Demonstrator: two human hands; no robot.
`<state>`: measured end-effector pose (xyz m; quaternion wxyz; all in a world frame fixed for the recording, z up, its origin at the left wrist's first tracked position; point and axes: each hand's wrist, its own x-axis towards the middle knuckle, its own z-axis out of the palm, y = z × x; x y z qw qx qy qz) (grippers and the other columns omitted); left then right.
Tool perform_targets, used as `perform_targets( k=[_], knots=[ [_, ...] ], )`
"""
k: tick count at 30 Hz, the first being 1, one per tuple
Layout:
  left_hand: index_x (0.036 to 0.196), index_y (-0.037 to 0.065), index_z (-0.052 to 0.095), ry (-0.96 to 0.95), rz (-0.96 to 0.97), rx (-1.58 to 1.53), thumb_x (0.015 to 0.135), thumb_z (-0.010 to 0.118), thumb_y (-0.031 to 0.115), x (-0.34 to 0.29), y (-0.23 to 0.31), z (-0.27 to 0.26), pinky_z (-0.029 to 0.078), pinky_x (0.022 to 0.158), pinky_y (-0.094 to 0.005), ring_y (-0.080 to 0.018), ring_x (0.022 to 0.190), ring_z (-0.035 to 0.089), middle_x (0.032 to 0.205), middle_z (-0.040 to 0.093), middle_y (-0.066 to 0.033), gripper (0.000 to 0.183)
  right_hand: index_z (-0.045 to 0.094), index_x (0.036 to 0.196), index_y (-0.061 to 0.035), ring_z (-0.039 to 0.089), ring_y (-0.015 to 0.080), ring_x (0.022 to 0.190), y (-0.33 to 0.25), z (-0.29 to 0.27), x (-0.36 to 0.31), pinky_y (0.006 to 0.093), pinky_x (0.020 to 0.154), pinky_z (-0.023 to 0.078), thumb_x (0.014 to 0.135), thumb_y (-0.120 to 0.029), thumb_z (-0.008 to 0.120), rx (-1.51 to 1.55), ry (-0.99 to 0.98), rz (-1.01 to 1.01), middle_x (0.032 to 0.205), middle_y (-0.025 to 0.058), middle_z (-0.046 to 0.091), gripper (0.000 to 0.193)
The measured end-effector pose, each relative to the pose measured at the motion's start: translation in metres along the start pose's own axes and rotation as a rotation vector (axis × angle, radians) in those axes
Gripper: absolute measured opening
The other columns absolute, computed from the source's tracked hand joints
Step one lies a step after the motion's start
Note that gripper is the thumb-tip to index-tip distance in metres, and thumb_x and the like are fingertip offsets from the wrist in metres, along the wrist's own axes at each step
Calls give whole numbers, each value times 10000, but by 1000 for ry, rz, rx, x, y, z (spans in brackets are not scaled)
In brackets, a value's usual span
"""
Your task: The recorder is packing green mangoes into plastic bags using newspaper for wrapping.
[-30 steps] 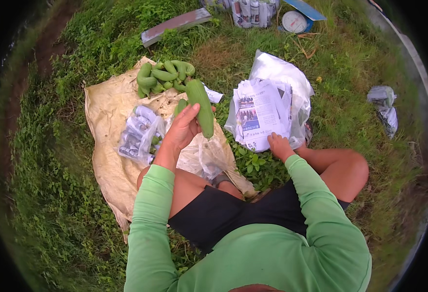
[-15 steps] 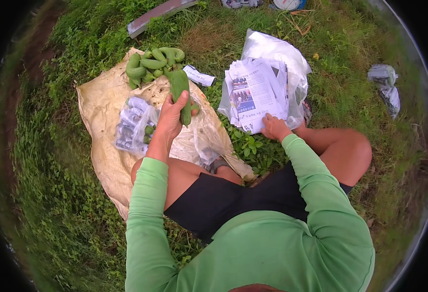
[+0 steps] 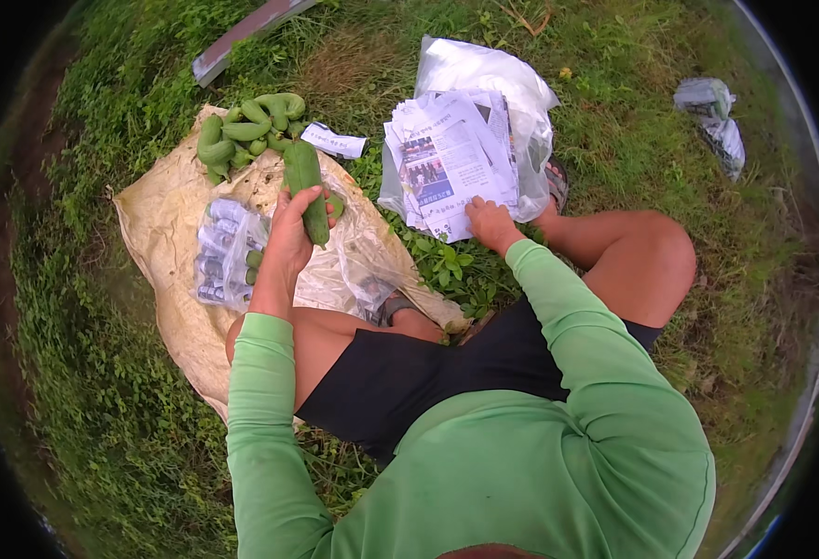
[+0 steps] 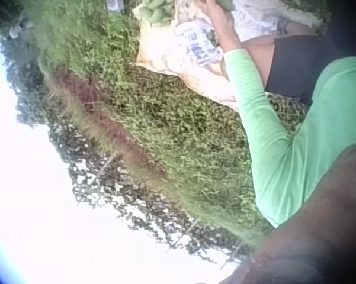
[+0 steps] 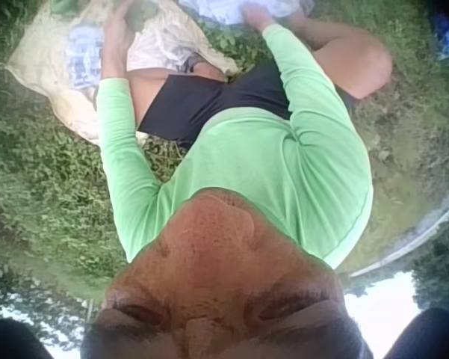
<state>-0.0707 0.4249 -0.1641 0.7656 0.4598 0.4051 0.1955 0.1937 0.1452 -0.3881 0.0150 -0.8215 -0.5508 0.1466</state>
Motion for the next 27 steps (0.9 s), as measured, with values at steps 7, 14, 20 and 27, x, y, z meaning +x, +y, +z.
perform_targets(
  k=[7,14,20,27],
  knots=[
    [1378,18,426,-18,57,54,938,652,102,-4,-2,4,608,784,-411,-236,955,659,1209,641,-163,502,545,1353,42,557,490,1285,30,-18,13,581,1068,477,852,-510,817,396,141,509,1417,246,519,793],
    [1485,40,311,-98,17,107,858,725,29,-10,-8,7,587,809,-384,-231,969,663,1190,617,-149,751,514,1432,121,555,476,1338,57,-10,24,484,1123,471,832,-554,820,499,54,480,1424,349,563,953],
    [1484,14,344,-240,83,658,848,751,50,-14,-14,21,505,994,-368,-251,1143,614,1278,600,-159,755,630,1259,93,664,465,1203,50,-3,8,490,1033,534,786,-361,855,437,66,595,1260,332,682,693],
    [1450,103,405,-790,23,1079,840,755,88,-39,-58,54,446,1109,-457,-401,1271,614,1422,590,-204,703,475,1498,-93,710,475,1097,83,51,30,489,990,557,813,-354,865,457,-93,524,1185,219,758,830]
  ],
)
